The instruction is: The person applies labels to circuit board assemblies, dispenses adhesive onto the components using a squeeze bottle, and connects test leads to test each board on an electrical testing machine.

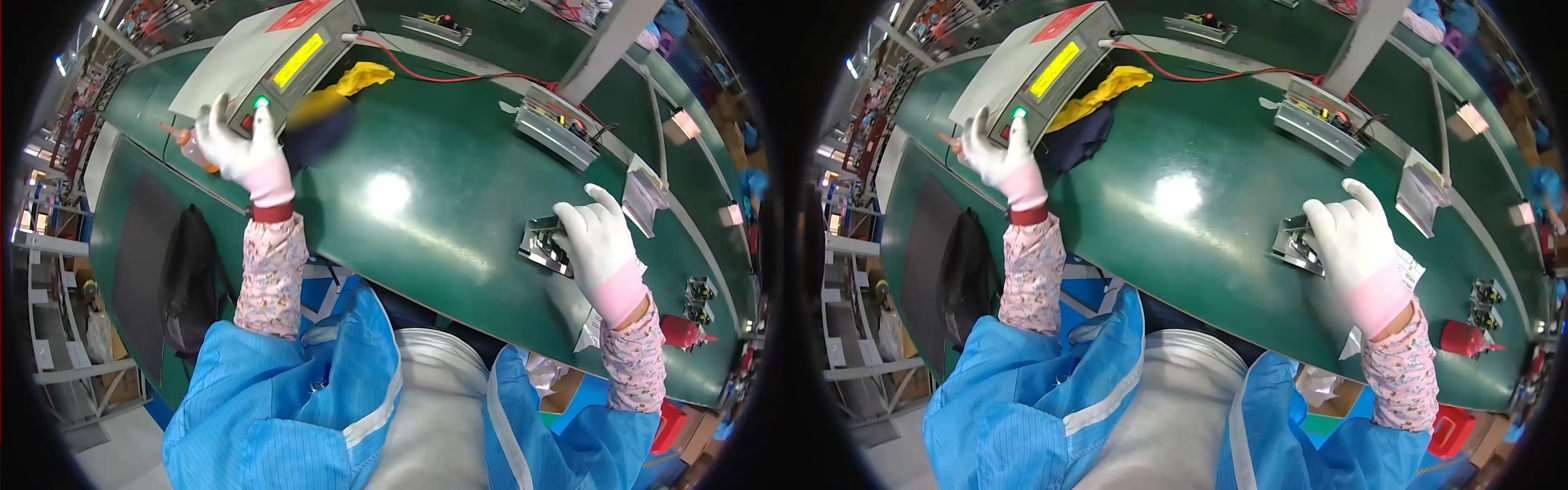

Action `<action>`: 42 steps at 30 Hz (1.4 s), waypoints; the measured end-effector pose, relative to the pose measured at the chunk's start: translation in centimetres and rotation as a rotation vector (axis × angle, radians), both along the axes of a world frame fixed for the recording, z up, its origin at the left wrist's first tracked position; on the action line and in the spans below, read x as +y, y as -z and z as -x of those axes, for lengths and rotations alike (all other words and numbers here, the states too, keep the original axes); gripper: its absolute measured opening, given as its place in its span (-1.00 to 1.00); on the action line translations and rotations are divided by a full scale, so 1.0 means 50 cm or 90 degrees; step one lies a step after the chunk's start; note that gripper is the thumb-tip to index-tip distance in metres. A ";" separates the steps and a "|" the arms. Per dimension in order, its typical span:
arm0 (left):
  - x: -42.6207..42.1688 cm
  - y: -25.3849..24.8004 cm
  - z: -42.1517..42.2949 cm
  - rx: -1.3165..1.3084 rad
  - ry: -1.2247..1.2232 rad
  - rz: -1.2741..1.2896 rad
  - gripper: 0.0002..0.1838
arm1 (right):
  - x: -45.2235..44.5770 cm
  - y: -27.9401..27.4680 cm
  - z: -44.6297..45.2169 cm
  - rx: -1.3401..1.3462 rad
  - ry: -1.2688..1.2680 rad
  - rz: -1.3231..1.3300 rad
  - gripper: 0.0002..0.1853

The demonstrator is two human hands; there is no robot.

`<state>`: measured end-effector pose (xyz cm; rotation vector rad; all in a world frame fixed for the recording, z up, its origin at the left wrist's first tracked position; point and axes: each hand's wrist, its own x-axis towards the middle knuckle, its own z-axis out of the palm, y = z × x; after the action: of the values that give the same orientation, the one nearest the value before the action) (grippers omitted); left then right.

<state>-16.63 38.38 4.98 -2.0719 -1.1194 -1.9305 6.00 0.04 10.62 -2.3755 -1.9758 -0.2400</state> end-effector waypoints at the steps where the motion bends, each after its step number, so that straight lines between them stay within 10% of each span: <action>1: 0.012 0.004 0.001 -0.008 0.018 0.011 -0.47 | 0.011 0.009 0.003 0.008 -0.006 0.000 -0.43; 14: -0.044 -0.022 -0.069 -0.053 0.045 -0.101 -0.43 | -0.009 0.050 -0.022 0.240 0.010 -0.107 -0.45; 20: -0.238 -0.029 -0.158 0.007 0.320 -0.089 -0.47 | 0.023 0.040 -0.014 0.277 0.135 -0.034 -0.47; 26: -0.378 0.068 -0.228 0.160 0.915 0.485 -0.34 | 0.030 0.055 -0.016 0.254 0.081 -0.122 -0.57; 42: -0.430 0.091 -0.259 0.167 0.933 0.759 0.04 | 0.053 0.057 -0.028 0.483 0.131 -0.254 -0.67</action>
<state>-3.68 16.90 0.44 -4.4986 -0.6520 -0.8336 7.40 2.69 7.79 -1.9812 -1.2120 0.2190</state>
